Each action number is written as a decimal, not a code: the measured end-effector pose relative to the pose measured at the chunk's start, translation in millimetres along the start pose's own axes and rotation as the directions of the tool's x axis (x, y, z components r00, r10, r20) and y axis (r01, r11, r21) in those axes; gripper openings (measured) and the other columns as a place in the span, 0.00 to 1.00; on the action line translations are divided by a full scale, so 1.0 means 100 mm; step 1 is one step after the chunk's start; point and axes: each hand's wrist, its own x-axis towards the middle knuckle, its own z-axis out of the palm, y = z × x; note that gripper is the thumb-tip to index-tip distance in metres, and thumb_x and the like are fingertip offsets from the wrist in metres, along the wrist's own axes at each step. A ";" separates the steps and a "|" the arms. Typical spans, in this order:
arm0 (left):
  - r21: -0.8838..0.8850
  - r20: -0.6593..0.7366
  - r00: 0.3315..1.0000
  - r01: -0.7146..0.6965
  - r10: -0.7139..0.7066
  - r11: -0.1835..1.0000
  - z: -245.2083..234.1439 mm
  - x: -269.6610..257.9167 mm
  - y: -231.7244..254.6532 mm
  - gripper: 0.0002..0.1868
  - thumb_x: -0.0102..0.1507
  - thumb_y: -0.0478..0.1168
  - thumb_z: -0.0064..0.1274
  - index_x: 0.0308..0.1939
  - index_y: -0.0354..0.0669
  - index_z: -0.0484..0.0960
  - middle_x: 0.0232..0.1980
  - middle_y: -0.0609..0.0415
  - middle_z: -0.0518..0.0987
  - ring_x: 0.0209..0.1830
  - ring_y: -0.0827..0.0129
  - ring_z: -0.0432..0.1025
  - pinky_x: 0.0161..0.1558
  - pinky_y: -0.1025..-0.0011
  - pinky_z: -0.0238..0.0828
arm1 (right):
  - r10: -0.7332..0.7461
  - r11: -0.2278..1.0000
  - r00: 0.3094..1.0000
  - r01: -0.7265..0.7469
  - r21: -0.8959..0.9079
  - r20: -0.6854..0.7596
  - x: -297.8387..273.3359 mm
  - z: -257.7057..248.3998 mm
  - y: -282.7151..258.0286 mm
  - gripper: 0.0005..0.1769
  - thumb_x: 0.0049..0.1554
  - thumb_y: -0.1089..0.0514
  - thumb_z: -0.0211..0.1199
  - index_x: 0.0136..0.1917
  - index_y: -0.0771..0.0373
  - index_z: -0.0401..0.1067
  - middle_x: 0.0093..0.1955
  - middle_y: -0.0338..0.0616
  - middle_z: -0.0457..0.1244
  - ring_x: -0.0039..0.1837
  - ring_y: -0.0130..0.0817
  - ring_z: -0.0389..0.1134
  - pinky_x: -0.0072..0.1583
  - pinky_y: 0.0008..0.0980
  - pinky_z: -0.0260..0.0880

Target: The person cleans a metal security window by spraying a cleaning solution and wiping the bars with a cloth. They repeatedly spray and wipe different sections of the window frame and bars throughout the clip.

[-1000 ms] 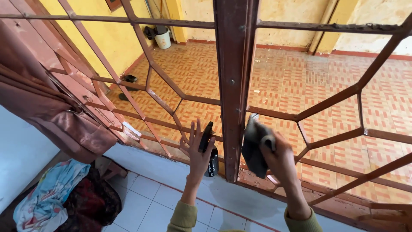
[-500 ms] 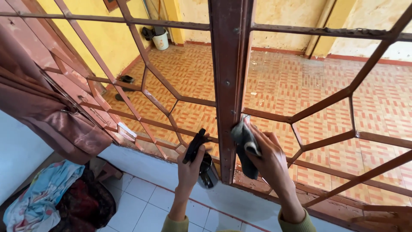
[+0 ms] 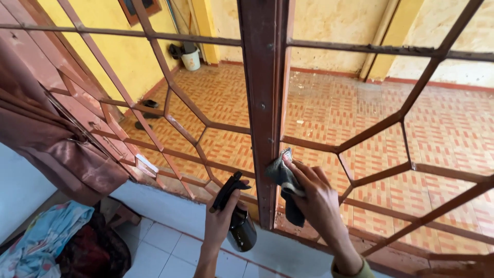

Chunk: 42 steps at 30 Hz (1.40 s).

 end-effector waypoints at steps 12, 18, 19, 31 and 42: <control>-0.088 0.037 0.997 -0.065 0.068 0.994 0.06 -0.19 -0.04 0.28 0.66 0.51 0.51 0.69 0.48 0.78 0.28 0.51 0.79 0.34 0.61 0.79 0.42 0.56 0.89 | 0.073 0.996 0.997 -0.074 0.058 0.010 0.03 0.04 0.02 0.33 0.56 0.53 0.63 0.75 0.48 0.65 0.68 0.33 0.67 0.57 0.35 0.66 0.45 0.41 0.75; -0.026 -0.006 0.995 -0.100 0.100 0.995 0.13 -0.23 0.10 0.27 0.66 0.50 0.50 0.66 0.44 0.83 0.24 0.51 0.81 0.25 0.68 0.77 0.33 0.67 0.84 | 0.157 0.983 0.958 -0.175 0.056 0.241 -0.16 -0.18 0.14 0.39 0.51 0.57 0.66 0.75 0.39 0.64 0.69 0.28 0.66 0.60 0.36 0.64 0.45 0.43 0.75; -0.024 -0.006 0.995 -0.104 0.104 0.994 0.09 -0.20 0.08 0.27 0.66 0.50 0.50 0.66 0.44 0.83 0.24 0.51 0.81 0.25 0.68 0.77 0.33 0.67 0.84 | 0.155 0.983 0.959 -0.173 0.058 0.238 -0.17 -0.13 0.14 0.39 0.51 0.57 0.66 0.75 0.39 0.64 0.69 0.28 0.66 0.60 0.36 0.64 0.45 0.43 0.75; 0.138 0.013 0.964 -0.266 0.266 0.954 -0.01 -0.27 -0.14 0.26 0.68 0.52 0.47 0.68 0.47 0.79 0.64 0.55 0.83 0.30 0.71 0.82 0.39 0.74 0.80 | 0.026 0.990 0.997 -0.016 -0.140 0.070 -0.34 0.26 0.11 0.39 0.51 0.62 0.65 0.74 0.39 0.66 0.81 0.32 0.55 0.67 0.44 0.56 0.33 0.42 0.76; 0.119 0.016 0.971 -0.240 0.240 0.963 0.07 -0.36 -0.01 0.25 0.68 0.52 0.47 0.65 0.48 0.81 0.67 0.59 0.82 0.30 0.70 0.82 0.41 0.76 0.79 | 0.031 0.995 0.982 -0.048 0.083 0.188 -0.33 0.23 0.12 0.44 0.55 0.40 0.68 0.80 0.37 0.55 0.86 0.50 0.42 0.78 0.56 0.55 0.68 0.53 0.61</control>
